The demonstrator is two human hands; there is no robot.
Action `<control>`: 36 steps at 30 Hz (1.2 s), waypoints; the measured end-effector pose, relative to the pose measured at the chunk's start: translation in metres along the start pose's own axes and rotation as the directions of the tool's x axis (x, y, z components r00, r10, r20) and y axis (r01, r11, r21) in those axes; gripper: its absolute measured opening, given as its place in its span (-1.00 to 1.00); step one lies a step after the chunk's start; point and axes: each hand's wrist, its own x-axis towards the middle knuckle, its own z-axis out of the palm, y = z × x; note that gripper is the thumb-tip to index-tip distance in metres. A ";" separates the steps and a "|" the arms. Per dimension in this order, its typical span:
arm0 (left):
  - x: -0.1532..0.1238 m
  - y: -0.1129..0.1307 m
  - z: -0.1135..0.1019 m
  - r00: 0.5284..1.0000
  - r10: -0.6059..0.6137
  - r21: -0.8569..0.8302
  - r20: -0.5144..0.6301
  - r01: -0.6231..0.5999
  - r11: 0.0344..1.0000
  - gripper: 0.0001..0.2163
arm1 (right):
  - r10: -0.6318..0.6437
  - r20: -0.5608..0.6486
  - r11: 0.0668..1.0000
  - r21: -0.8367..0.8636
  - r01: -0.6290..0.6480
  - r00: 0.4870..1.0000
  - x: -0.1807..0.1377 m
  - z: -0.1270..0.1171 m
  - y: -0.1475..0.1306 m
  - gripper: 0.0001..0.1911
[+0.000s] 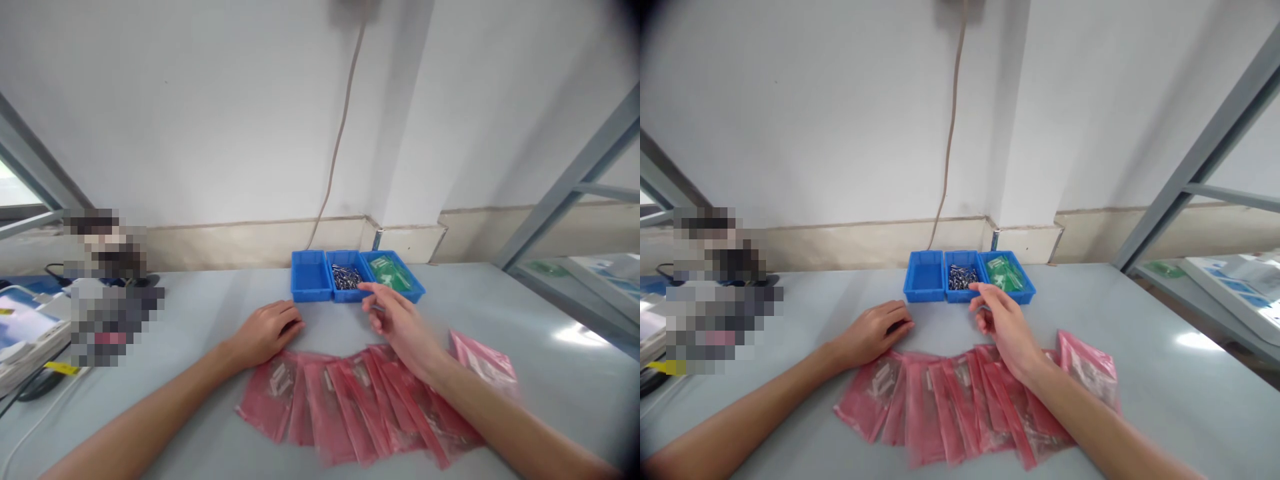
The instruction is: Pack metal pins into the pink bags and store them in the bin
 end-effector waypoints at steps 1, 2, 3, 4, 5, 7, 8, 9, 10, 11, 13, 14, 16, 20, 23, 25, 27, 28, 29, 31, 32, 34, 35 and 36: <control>0.000 0.000 0.000 1.000 0.000 -0.003 -0.001 0.000 1.000 -0.79 | -0.014 0.002 1.000 0.023 0.014 1.000 0.000 0.000 -0.002 -0.57; 0.000 0.000 0.000 1.000 0.000 -0.005 -0.002 0.000 1.000 -0.79 | -0.028 0.000 0.999 0.042 0.028 1.000 0.000 0.000 -0.003 -0.56; 0.000 0.001 0.000 1.000 0.000 -0.005 -0.004 0.000 1.000 -0.79 | -0.039 -0.005 0.998 0.054 0.040 0.999 0.000 0.000 -0.004 -0.55; 0.000 0.001 0.000 1.000 -0.001 -0.006 -0.004 0.001 1.000 -0.79 | -0.049 -0.011 0.997 0.058 0.050 0.999 0.001 0.001 -0.005 -0.55; -0.001 0.001 0.000 1.000 -0.001 -0.005 -0.004 0.001 1.000 -0.80 | -0.060 -0.018 0.997 0.056 0.061 0.998 0.001 0.001 -0.005 -0.56; -0.001 0.000 0.000 1.000 -0.001 -0.008 -0.003 0.001 1.000 -0.80 | -0.090 -0.025 0.996 0.021 0.091 0.996 0.001 0.002 -0.005 -0.57; -0.001 0.000 0.000 1.000 -0.001 -0.009 -0.004 0.001 1.000 -0.79 | -0.109 -0.020 0.994 -0.009 0.109 0.994 0.000 0.003 -0.004 -0.58; -0.001 0.000 0.000 1.000 0.000 -0.010 -0.005 0.000 1.000 -0.79 | -0.129 -0.011 0.991 -0.043 0.129 0.992 -0.001 0.004 -0.004 -0.59; -0.001 0.000 0.000 1.000 0.000 -0.015 -0.006 0.000 1.000 -0.78 | -0.151 0.000 0.985 -0.079 0.151 0.988 -0.002 0.004 -0.004 -0.59; -0.001 0.001 -0.001 1.000 -0.003 -0.023 -0.007 0.003 1.000 -0.78 | -0.174 0.014 0.978 -0.117 0.174 0.985 -0.003 0.005 -0.005 -0.60; 0.000 0.002 -0.004 1.000 -0.021 -0.055 -0.001 0.021 0.998 -0.76 | -0.224 0.034 0.953 -0.201 0.226 0.974 -0.007 0.007 -0.010 -0.64; 0.000 0.003 -0.006 0.999 -0.035 -0.080 0.007 0.036 0.996 -0.76 | -0.250 0.042 0.934 -0.252 0.252 0.967 -0.009 0.007 -0.014 -0.66; 0.000 0.005 -0.012 0.997 -0.068 -0.134 0.038 0.073 0.988 -0.76 | -0.321 0.034 0.886 -0.343 0.312 0.947 -0.012 0.007 -0.027 -0.70; -0.002 0.010 -0.031 0.980 -0.132 -0.180 0.147 0.157 0.971 -0.74 | -0.362 0.096 0.771 -0.528 0.356 0.927 -0.014 0.001 -0.062 -0.68; -0.008 0.013 -0.047 0.957 -0.179 -0.160 0.226 0.218 0.963 -0.73 | -0.237 0.226 0.644 -0.691 0.328 0.945 -0.018 -0.016 -0.083 -0.65; -0.017 0.017 -0.055 0.947 -0.172 -0.142 0.270 0.216 0.966 -0.64 | -0.217 0.243 0.474 -0.820 0.320 0.945 -0.026 -0.038 -0.087 -0.62; -0.030 0.022 -0.059 0.947 -0.156 -0.112 0.281 0.194 0.975 -0.51 | -0.227 0.203 0.273 -0.925 0.263 0.952 -0.040 -0.068 -0.081 -0.56; -0.038 0.025 -0.059 0.953 -0.146 -0.092 0.266 0.176 0.980 -0.41 | -0.247 0.159 0.180 -0.962 0.206 0.956 -0.049 -0.085 -0.076 -0.51; -0.046 0.029 -0.058 0.961 -0.142 -0.069 0.236 0.162 0.984 -0.32 | -0.279 0.104 0.111 -0.984 0.140 0.955 -0.059 -0.102 -0.068 -0.45; -0.065 0.035 -0.051 0.971 -0.135 -0.047 0.200 0.147 0.988 -0.12 | -0.325 0.011 0.041 -0.999 0.026 0.946 -0.080 -0.132 -0.051 -0.38; -0.075 0.038 -0.047 0.971 -0.135 -0.041 0.196 0.146 0.988 -0.04 | -0.328 -0.008 0.032 -0.999 0.003 0.944 -0.090 -0.144 -0.041 -0.34; -0.091 0.043 -0.034 0.977 -0.150 -0.021 0.148 0.155 0.988 0.02 | -0.306 0.003 0.046 -0.999 0.018 0.952 -0.108 -0.161 -0.023 -0.28; -0.098 0.045 -0.027 0.977 -0.160 -0.010 0.138 0.163 0.987 0.02 | -0.282 0.040 0.046 -0.997 0.055 0.959 -0.115 -0.166 -0.015 -0.26; -0.104 0.047 -0.019 0.977 -0.178 0.006 0.120 0.178 0.984 0.00 | -0.254 0.081 0.038 -0.995 0.094 0.964 -0.120 -0.169 -0.008 -0.24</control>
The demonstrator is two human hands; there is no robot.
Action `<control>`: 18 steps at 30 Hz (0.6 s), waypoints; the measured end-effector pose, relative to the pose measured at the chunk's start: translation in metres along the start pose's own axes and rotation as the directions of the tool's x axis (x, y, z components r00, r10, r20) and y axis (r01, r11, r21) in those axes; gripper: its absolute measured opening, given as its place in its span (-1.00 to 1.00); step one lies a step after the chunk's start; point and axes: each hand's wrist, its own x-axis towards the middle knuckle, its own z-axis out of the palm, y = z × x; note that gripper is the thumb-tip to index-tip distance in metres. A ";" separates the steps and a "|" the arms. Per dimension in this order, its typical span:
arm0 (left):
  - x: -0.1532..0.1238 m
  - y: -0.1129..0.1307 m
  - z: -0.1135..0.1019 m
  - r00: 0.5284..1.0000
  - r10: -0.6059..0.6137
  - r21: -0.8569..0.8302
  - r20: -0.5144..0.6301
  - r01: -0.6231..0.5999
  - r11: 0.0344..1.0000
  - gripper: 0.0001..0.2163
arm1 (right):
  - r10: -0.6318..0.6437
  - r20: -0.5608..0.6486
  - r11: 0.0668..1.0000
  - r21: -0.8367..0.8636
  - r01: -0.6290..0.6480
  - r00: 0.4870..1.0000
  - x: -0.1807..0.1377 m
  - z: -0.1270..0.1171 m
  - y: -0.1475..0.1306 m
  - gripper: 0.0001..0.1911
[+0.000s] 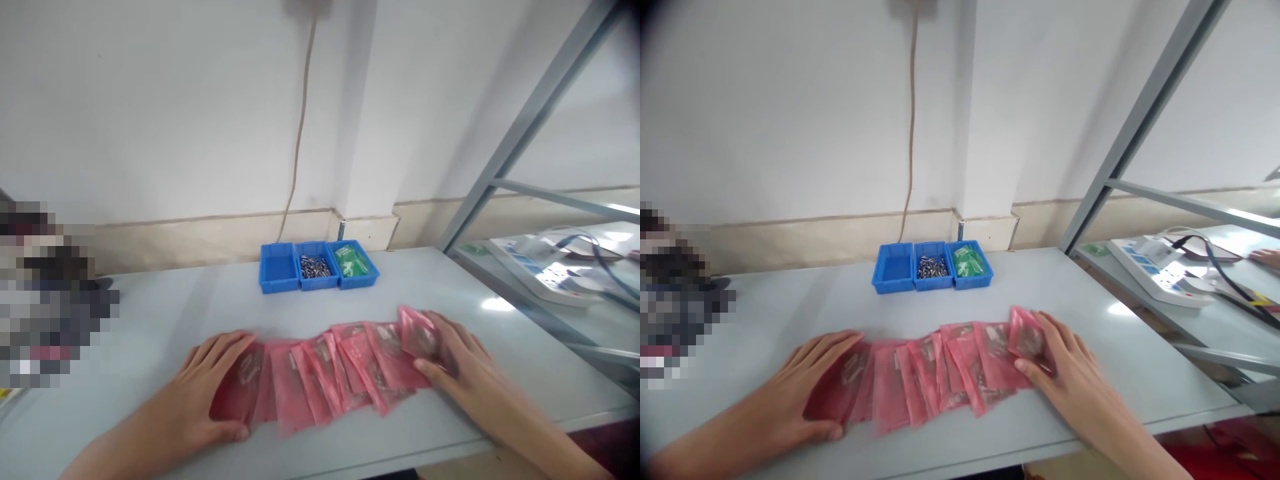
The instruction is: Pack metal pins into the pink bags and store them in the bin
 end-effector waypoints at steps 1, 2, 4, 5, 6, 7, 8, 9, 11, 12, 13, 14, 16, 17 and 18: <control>-0.004 0.001 0.008 0.999 -0.006 0.015 -0.047 0.006 1.000 -0.01 | -0.032 0.025 0.999 -0.014 0.033 0.999 -0.005 0.004 0.001 -0.20; -0.006 0.001 0.016 0.996 -0.010 0.032 -0.086 0.012 0.999 -0.04 | -0.059 0.037 0.998 -0.026 0.059 0.998 -0.008 0.008 0.002 -0.18; -0.009 0.004 0.030 0.986 -0.025 0.061 -0.163 0.035 0.998 -0.09 | -0.092 0.058 0.995 -0.029 0.094 0.994 -0.012 0.011 0.002 -0.17; -0.010 0.006 0.035 0.982 -0.049 0.065 -0.183 0.062 0.996 -0.10 | -0.103 0.063 0.994 -0.019 0.105 0.993 -0.013 0.011 0.002 -0.16; -0.011 0.008 0.040 0.974 -0.060 0.067 -0.220 0.076 0.995 -0.11 | -0.114 0.066 0.993 -0.004 0.114 0.991 -0.014 0.011 0.001 -0.16; -0.012 0.010 0.044 0.967 -0.079 0.066 -0.241 0.097 0.993 -0.13 | -0.126 0.072 0.992 0.015 0.126 0.989 -0.015 0.009 0.000 -0.14; -0.013 0.013 0.047 0.961 -0.095 0.064 -0.259 0.115 0.991 -0.13 | -0.141 0.079 0.990 0.033 0.139 0.987 -0.017 0.008 -0.002 -0.12; -0.014 0.017 0.050 0.955 -0.109 0.060 -0.275 0.130 0.990 -0.14 | -0.156 0.089 0.987 0.050 0.152 0.984 -0.018 0.006 -0.004 -0.10; -0.015 0.023 0.053 0.947 -0.136 0.048 -0.290 0.157 0.986 -0.13 | -0.186 0.131 0.981 0.081 0.176 0.974 -0.021 0.004 -0.010 -0.05; -0.015 0.027 0.054 0.945 -0.146 0.039 -0.294 0.164 0.986 -0.12 | -0.192 0.150 0.979 0.091 0.180 0.970 -0.022 0.003 -0.014 -0.02; -0.013 0.031 0.055 0.944 -0.154 0.026 -0.293 0.169 0.985 -0.11 | -0.198 0.166 0.978 0.102 0.183 0.966 -0.022 0.003 -0.018 0.03; -0.011 0.035 0.056 0.944 -0.156 0.010 -0.289 0.166 0.986 -0.09 | -0.202 0.180 0.977 0.111 0.184 0.963 -0.021 0.004 -0.023 0.08; -0.005 0.043 0.056 0.952 -0.148 -0.029 -0.268 0.146 0.989 -0.09 | -0.216 0.206 0.973 0.129 0.193 0.954 -0.018 0.007 -0.033 0.16; -0.001 0.048 0.056 0.960 -0.134 -0.047 -0.248 0.126 0.991 -0.10 | -0.227 0.227 0.970 0.140 0.198 0.947 -0.017 0.009 -0.038 0.18; 0.002 0.052 0.056 0.964 -0.115 -0.063 -0.240 0.103 0.993 -0.09 | -0.237 0.233 0.967 0.153 0.205 0.943 -0.015 0.010 -0.044 0.20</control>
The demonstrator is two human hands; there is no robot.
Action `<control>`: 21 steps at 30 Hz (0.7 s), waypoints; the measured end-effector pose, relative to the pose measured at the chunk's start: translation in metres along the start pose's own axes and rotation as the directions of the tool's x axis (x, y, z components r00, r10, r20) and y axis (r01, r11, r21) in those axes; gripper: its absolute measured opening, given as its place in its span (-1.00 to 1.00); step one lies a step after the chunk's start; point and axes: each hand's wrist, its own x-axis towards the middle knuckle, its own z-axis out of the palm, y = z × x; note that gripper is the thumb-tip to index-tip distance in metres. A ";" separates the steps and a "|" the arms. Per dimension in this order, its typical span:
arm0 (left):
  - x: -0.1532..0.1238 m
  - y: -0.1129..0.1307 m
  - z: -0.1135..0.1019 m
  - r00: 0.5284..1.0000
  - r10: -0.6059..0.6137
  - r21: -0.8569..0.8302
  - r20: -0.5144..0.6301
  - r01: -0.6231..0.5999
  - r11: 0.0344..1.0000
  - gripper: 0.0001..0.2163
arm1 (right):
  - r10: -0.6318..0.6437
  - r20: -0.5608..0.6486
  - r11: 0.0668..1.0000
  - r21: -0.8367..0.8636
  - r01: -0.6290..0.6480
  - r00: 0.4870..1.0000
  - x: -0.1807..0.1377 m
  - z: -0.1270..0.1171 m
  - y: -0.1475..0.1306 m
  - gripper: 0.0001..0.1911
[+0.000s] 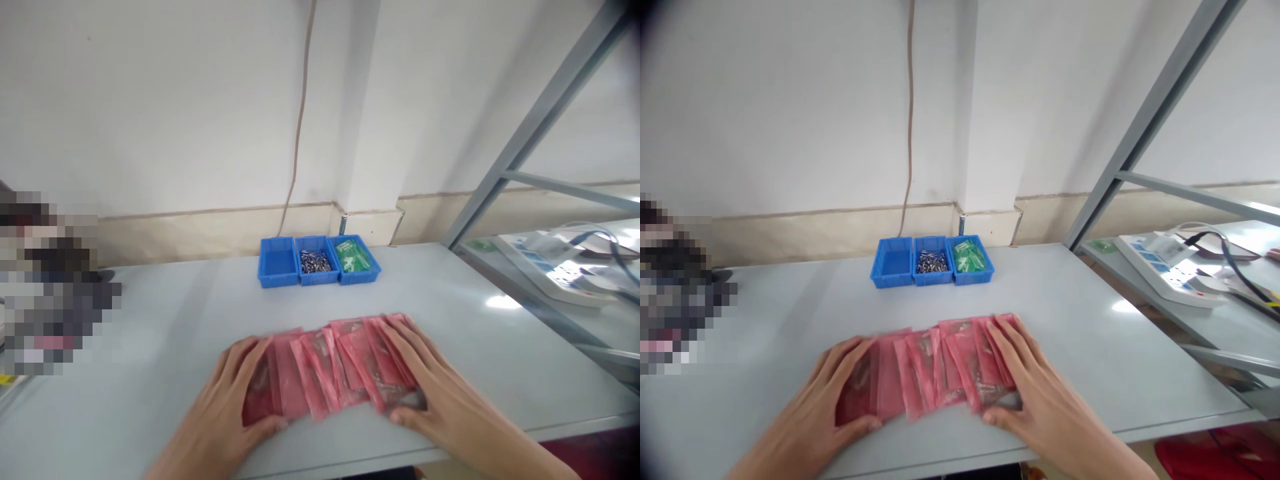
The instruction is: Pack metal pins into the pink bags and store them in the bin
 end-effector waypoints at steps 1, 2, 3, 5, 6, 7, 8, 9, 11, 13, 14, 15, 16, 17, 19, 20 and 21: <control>0.003 0.004 0.001 1.000 0.022 -0.018 0.013 -0.022 1.000 -0.07 | -0.010 0.003 1.000 0.009 0.010 1.000 0.003 0.002 -0.006 0.22; 0.005 0.008 0.002 0.999 0.040 -0.029 0.017 -0.039 0.999 -0.05 | -0.020 0.011 1.000 0.016 0.020 1.000 0.005 0.004 -0.012 0.24; 0.007 0.011 0.002 0.998 0.048 -0.033 0.027 -0.047 0.998 -0.05 | -0.018 0.018 1.000 0.019 0.018 1.000 0.007 0.006 -0.018 0.25; 0.010 0.015 0.003 0.997 0.063 -0.033 0.033 -0.062 0.998 -0.02 | -0.004 0.027 1.000 0.027 0.003 1.000 0.010 0.010 -0.032 0.25; 0.011 0.016 0.002 0.997 0.071 -0.032 0.039 -0.070 0.997 -0.01 | -0.016 0.031 0.999 0.041 0.015 0.999 0.012 0.012 -0.038 0.23; 0.012 0.016 0.001 0.995 0.085 -0.034 0.043 -0.083 0.996 -0.01 | -0.029 0.039 0.998 0.054 0.026 0.999 0.014 0.015 -0.045 0.19; 0.013 0.016 0.000 0.994 0.100 -0.039 0.050 -0.098 0.994 -0.02 | -0.041 0.047 0.997 0.069 0.038 0.998 0.016 0.018 -0.052 0.17; 0.014 0.015 -0.001 0.992 0.115 -0.044 0.061 -0.112 0.993 -0.03 | -0.051 0.058 0.995 0.086 0.046 0.997 0.019 0.021 -0.058 0.16; 0.018 0.012 -0.003 0.987 0.138 -0.049 0.087 -0.134 0.990 -0.06 | -0.029 0.042 0.994 0.106 0.025 0.999 0.025 0.029 -0.072 0.11; 0.025 0.006 -0.005 0.982 0.150 -0.051 0.113 -0.145 0.988 -0.08 | 0.012 0.017 0.991 0.131 -0.014 1.000 0.034 0.037 -0.086 0.06; 0.029 0.003 -0.006 0.981 0.154 -0.055 0.120 -0.148 0.987 -0.07 | 0.021 0.023 0.989 0.149 -0.024 1.000 0.040 0.040 -0.093 0.06; 0.033 0.000 -0.007 0.979 0.156 -0.060 0.131 -0.149 0.987 -0.07 | 0.028 0.038 0.986 0.165 -0.034 0.999 0.046 0.043 -0.100 0.06; 0.037 -0.004 -0.008 0.978 0.157 -0.067 0.140 -0.149 0.987 -0.06 | 0.031 0.071 0.982 0.185 -0.044 0.997 0.052 0.045 -0.107 0.08; 0.042 -0.008 -0.010 0.974 0.166 -0.075 0.154 -0.156 0.985 -0.04 | 0.020 0.102 0.978 0.205 -0.041 0.995 0.059 0.046 -0.113 0.12; 0.050 -0.014 -0.016 0.968 0.177 -0.094 0.175 -0.163 0.982 -0.02 | -0.002 0.142 0.971 0.237 -0.032 0.990 0.072 0.046 -0.125 0.14; 0.054 -0.017 -0.019 0.968 0.174 -0.106 0.183 -0.156 0.982 0.01 | -0.011 0.161 0.968 0.249 -0.029 0.987 0.078 0.044 -0.129 0.15; 0.057 -0.019 -0.023 0.965 0.178 -0.123 0.194 -0.156 0.980 0.05 | -0.024 0.184 0.965 0.262 -0.025 0.983 0.084 0.040 -0.134 0.15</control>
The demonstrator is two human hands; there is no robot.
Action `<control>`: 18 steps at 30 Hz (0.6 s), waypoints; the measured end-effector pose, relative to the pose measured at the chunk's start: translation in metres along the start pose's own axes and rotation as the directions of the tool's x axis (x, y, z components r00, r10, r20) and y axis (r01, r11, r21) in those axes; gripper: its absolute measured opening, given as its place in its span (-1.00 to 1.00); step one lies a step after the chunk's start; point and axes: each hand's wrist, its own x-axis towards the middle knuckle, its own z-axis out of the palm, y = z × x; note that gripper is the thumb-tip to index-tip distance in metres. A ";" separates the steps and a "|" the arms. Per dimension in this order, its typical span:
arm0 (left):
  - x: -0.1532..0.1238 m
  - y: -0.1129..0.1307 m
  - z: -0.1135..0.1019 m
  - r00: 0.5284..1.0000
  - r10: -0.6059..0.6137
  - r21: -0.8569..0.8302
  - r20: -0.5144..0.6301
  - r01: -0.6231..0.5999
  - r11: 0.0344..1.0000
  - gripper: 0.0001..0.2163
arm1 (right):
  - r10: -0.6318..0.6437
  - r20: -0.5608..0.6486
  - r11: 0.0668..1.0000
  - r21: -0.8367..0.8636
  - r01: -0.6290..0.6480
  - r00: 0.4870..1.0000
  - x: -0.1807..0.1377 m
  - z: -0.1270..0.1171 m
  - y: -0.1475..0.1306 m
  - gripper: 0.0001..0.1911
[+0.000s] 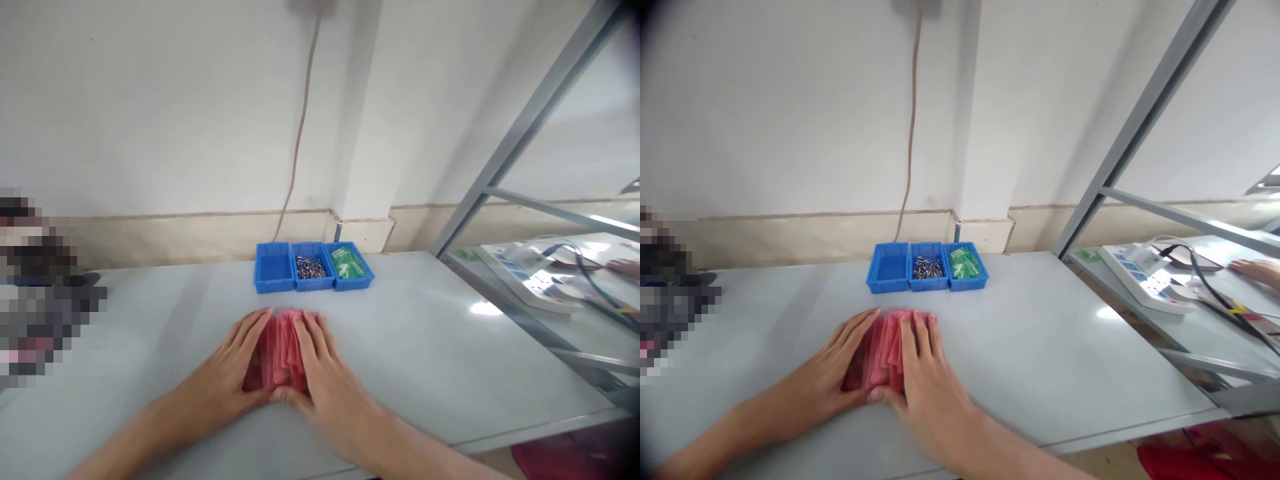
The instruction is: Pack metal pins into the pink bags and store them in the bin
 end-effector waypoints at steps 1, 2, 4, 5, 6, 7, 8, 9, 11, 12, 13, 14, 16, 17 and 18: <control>0.002 -0.002 -0.005 1.000 0.006 -0.017 0.017 -0.005 1.000 0.09 | -0.003 0.024 1.000 0.015 0.002 1.000 0.004 -0.004 -0.005 0.17; 0.004 -0.002 -0.009 0.999 0.012 -0.035 0.033 -0.011 0.999 0.13 | -0.014 0.043 0.999 0.037 0.012 0.999 0.008 -0.010 -0.010 0.21; 0.009 -0.002 -0.015 0.998 0.025 -0.079 0.062 -0.020 0.997 0.17 | -0.062 0.078 0.995 0.083 0.056 0.995 0.013 -0.025 -0.017 0.30; 0.011 -0.001 -0.016 0.997 0.030 -0.104 0.066 -0.024 0.994 0.15 | -0.080 0.071 0.992 0.106 0.073 0.994 0.015 -0.033 -0.020 0.28; 0.013 0.000 -0.017 0.997 0.035 -0.127 0.064 -0.027 0.991 0.13 | -0.109 0.065 0.986 0.136 0.100 0.992 0.018 -0.041 -0.021 0.19; 0.015 0.002 -0.017 0.997 0.044 -0.146 0.060 -0.035 0.989 0.10 | -0.128 0.052 0.978 0.173 0.117 0.990 0.021 -0.049 -0.021 0.00; 0.017 0.004 -0.016 0.998 0.047 -0.158 0.048 -0.038 0.987 0.07 | -0.126 0.050 0.974 0.198 0.114 0.991 0.024 -0.056 -0.018 -0.22; 0.019 0.006 -0.015 0.998 0.040 -0.161 0.041 -0.033 0.986 0.03 | -0.110 0.054 0.973 0.209 0.097 0.992 0.029 -0.061 -0.014 -0.35; 0.022 0.011 -0.013 1.000 0.004 -0.162 0.002 -0.004 0.987 -0.05 | -0.083 0.057 0.979 0.190 0.070 0.995 0.039 -0.067 -0.002 -0.39; 0.025 0.013 -0.012 0.999 -0.025 -0.162 -0.020 0.022 0.987 -0.10 | -0.093 0.077 0.983 0.167 0.079 0.993 0.045 -0.068 0.005 -0.39; 0.027 0.014 -0.012 0.998 -0.046 -0.161 -0.045 0.038 0.986 -0.15 | -0.119 0.082 0.985 0.139 0.107 0.990 0.051 -0.068 0.012 -0.42; 0.030 0.016 -0.012 0.997 -0.044 -0.169 -0.056 0.034 0.985 -0.20 | -0.147 0.075 0.983 0.124 0.137 0.986 0.057 -0.068 0.018 -0.44; 0.038 0.018 -0.012 0.997 -0.056 -0.217 -0.050 0.044 0.975 -0.38 | -0.169 0.031 0.980 0.108 0.165 0.985 0.067 -0.067 0.027 -0.48; 0.041 0.018 -0.012 0.994 -0.089 -0.241 -0.068 0.070 0.968 -0.42 | -0.171 0.016 0.981 0.099 0.169 0.985 0.071 -0.066 0.030 -0.56; 0.045 0.018 -0.012 0.991 -0.107 -0.253 -0.082 0.083 0.964 -0.42 | -0.171 0.001 0.981 0.092 0.170 0.985 0.074 -0.066 0.033 -0.66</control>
